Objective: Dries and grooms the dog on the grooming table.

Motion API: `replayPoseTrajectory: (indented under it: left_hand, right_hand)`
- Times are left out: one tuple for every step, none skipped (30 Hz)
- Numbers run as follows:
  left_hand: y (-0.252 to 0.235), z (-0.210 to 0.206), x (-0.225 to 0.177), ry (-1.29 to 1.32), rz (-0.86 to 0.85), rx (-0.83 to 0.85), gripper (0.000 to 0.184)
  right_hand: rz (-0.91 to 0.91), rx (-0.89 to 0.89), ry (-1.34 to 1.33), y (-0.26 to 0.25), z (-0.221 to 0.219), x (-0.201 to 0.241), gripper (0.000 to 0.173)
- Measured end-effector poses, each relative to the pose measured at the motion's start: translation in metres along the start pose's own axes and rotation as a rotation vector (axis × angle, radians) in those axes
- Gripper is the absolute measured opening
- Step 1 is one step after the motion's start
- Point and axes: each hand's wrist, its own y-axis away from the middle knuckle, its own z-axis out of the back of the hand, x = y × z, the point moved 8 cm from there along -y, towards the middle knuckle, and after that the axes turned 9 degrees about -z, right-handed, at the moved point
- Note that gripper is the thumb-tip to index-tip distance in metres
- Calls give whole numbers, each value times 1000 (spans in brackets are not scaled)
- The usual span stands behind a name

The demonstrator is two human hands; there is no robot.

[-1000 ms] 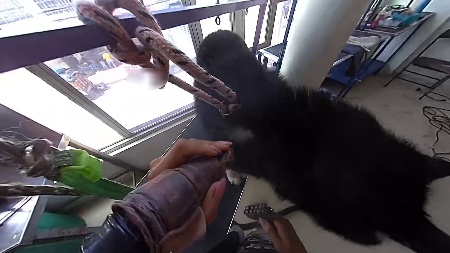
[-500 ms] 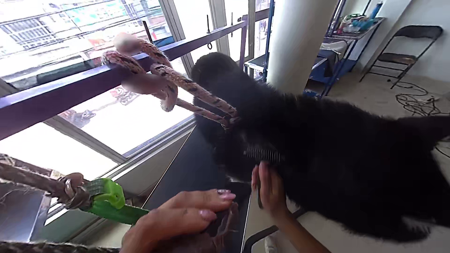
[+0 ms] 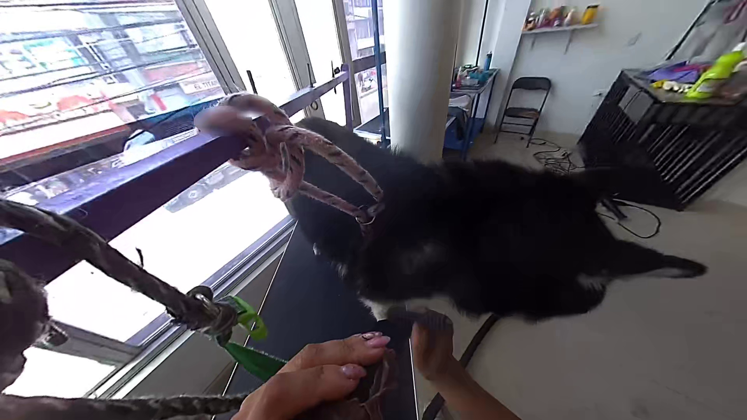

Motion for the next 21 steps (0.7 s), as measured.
replayPoseTrajectory:
  left_hand:
    - [-1, 2, 1, 5, -9, -6, 40]
    - [-1, 4, 0, 2, -14, -19, 41]
    - [-1, 6, 0, 0, -18, -32, 40]
    - [-1, 7, -1, -6, -27, -47, 39]
    - [1, 7, 0, -19, -37, -54, 38]
    - [3, 6, 1, -32, -46, -51, 38]
    - [4, 5, 2, -52, -49, -35, 41]
    - [5, 5, 4, -74, -42, -19, 42]
    - [6, 5, 6, -81, -34, -5, 42]
    - [6, 6, 8, -68, -25, 7, 43]
    - [6, 7, 10, -56, -18, 10, 43]
    - [7, 7, 10, -53, -12, 4, 43]
    - [9, 7, 9, -45, -4, 6, 43]
    - [10, 7, 9, -32, -3, 8, 43]
    - [11, 6, 8, -23, -5, 8, 44]
    - [11, 6, 7, -19, -9, 2, 44]
    - [12, 7, 7, -17, -9, -1, 44]
    - [12, 9, 8, -20, -17, -3, 45]
    - [12, 10, 9, -20, -24, -8, 45]
    - [12, 10, 9, -17, -22, -11, 45]
    - [12, 8, 8, -10, -13, -8, 44]
  right_hand:
    - [47, 4, 1, -15, -7, 11, 48]
    - [-46, 20, -73, -35, -19, 11, 50]
    - [-249, 59, -163, -55, -35, -2, 55]
    - [-481, 93, -220, -66, -53, -24, 58]
    - [-645, 104, -203, -60, -66, -46, 59]
    - [-696, 120, -127, -35, -73, -60, 58]
    - [-671, 173, -36, 4, -74, -62, 53]
    - [-612, 271, 41, 44, -68, -51, 47]
    - [-486, 335, 82, 73, -60, -33, 45]
    - [-306, 282, 80, 87, -58, -22, 47]
    - [-212, 198, 36, 78, -58, -14, 48]
    - [-325, 214, -10, 44, -58, -5, 50]
    - [-489, 205, -41, 5, -60, -5, 54]
    - [-588, 135, -56, -26, -65, -18, 57]
    - [-633, 86, -57, -40, -69, -36, 60]
    - [-659, 62, -42, -31, -72, -56, 60]
    - [-666, 56, -23, -2, -73, -71, 58]
    - [-640, 73, -30, 29, -71, -76, 56]
    - [-591, 106, -43, 50, -65, -69, 56]
    - [-513, 154, -36, 57, -58, -52, 59]
    - [-448, 174, -38, 50, -53, -33, 64]
